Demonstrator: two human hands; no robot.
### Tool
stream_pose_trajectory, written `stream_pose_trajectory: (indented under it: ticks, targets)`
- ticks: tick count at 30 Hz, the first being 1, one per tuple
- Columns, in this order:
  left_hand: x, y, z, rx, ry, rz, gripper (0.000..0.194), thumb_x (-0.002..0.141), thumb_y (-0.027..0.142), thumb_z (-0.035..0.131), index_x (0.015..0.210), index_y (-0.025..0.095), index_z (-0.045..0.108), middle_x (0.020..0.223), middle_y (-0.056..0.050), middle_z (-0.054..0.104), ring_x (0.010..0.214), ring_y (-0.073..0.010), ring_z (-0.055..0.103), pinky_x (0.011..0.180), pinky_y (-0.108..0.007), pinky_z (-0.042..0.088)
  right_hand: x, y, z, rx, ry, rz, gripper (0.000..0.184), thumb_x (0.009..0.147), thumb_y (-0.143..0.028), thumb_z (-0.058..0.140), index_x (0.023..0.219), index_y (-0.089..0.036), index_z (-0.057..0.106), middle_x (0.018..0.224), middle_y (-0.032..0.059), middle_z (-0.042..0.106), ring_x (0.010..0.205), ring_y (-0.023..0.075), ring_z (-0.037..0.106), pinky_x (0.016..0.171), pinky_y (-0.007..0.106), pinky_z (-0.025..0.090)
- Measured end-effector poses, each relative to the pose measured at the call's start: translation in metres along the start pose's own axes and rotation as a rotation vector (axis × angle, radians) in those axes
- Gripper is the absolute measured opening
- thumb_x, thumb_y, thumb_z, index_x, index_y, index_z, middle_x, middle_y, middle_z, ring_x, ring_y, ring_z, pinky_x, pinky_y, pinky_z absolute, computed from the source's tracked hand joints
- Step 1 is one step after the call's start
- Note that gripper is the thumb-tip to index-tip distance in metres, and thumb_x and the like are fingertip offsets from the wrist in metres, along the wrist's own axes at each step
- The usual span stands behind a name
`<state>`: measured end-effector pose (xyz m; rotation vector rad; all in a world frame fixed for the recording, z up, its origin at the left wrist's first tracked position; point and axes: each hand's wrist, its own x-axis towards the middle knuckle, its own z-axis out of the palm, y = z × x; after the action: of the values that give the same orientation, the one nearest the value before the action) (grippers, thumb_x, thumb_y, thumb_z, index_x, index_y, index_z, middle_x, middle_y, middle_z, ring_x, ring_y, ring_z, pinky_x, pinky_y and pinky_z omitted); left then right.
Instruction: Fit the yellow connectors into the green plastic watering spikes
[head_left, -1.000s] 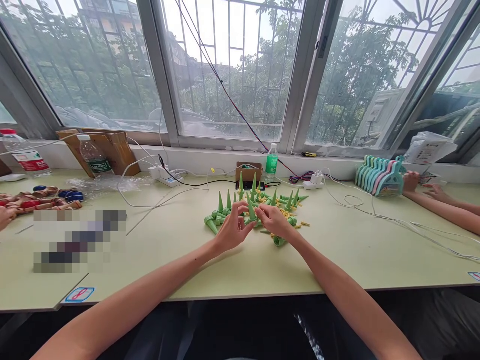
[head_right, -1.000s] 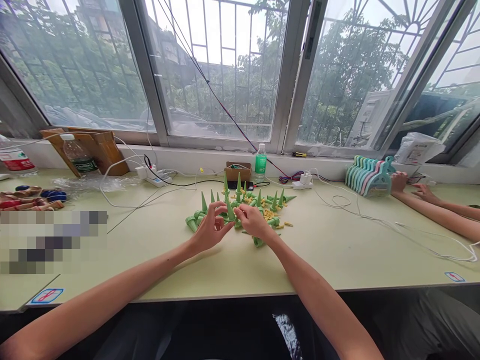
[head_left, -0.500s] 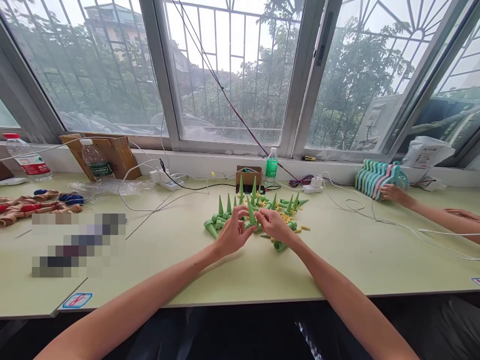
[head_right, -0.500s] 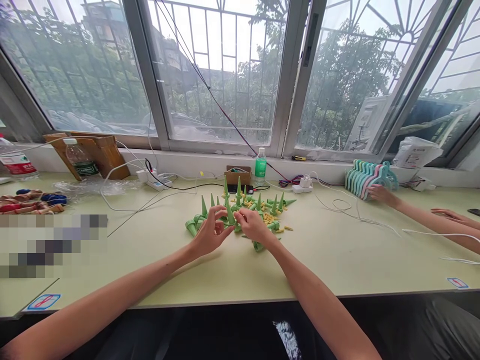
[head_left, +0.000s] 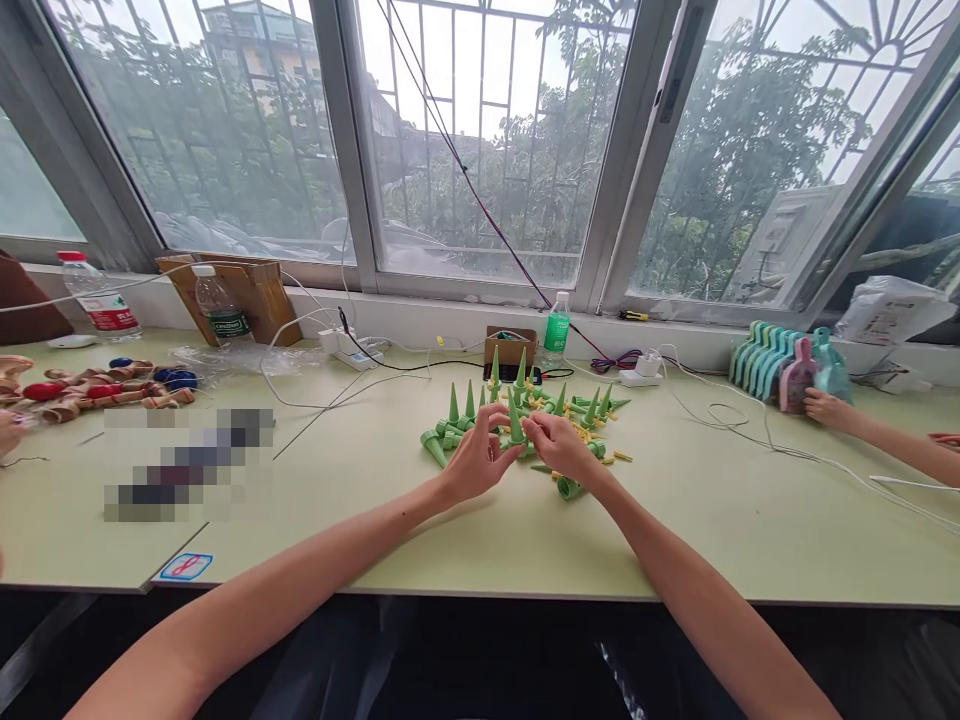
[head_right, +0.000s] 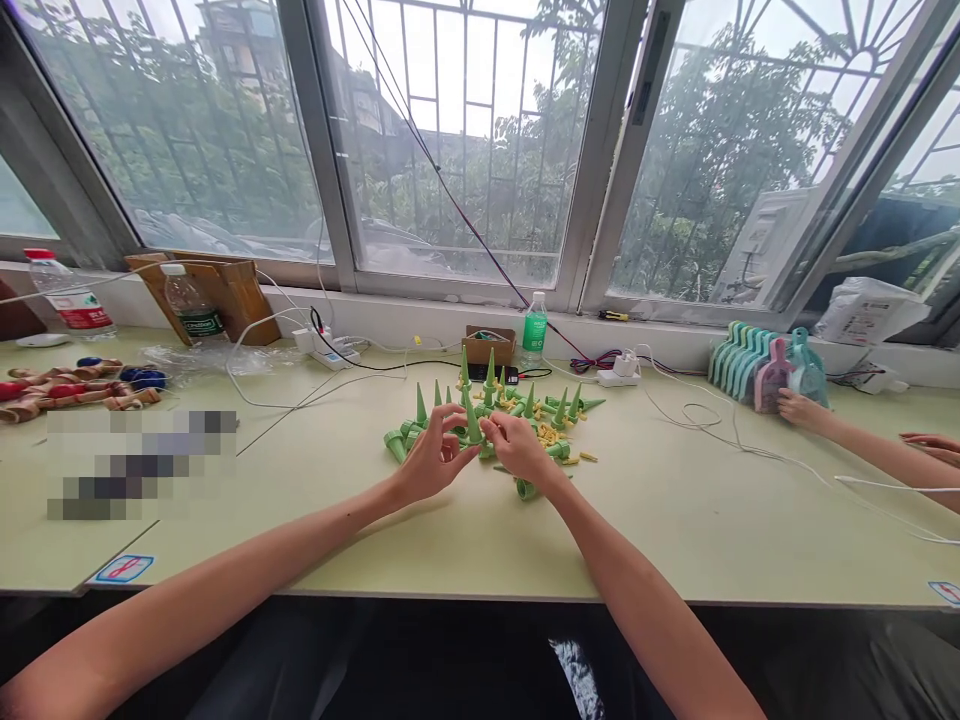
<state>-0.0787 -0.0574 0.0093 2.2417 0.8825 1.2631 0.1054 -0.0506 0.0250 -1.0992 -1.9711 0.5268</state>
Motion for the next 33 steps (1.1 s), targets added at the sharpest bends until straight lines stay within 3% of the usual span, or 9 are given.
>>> stream_pose_trajectory:
  ticks: [16,33]
  targets:
    - [0.0025,0.0013,-0.0008,0.055,-0.005,-0.01,0.043,0.086,0.033,0.061,0.121,0.024,0.038,0.108,-0.007,0.064,0.041,-0.0021,0.046,0.046,-0.019,0.04,-0.0006,-0.0007,-0.0025,-0.031,0.009,-0.018,0.043,0.095,-0.048,0.037,0.063,-0.02,0.037,0.059,-0.0021,0.046,0.054,0.0109,0.037,0.053,0.025,0.026]
    - [0.0037,-0.0067,0.0001,0.022,0.001,0.072,0.038,0.088,0.028,0.058,0.123,0.021,0.045,0.107,-0.008,0.058,0.046,-0.0002,0.043,0.042,-0.015,0.04,0.002,0.0031,0.0015,-0.025,-0.005,0.003,0.045,0.095,-0.049,0.036,0.063,-0.019,0.042,0.052,-0.0032,0.042,0.053,0.0109,0.039,0.054,0.023,0.028]
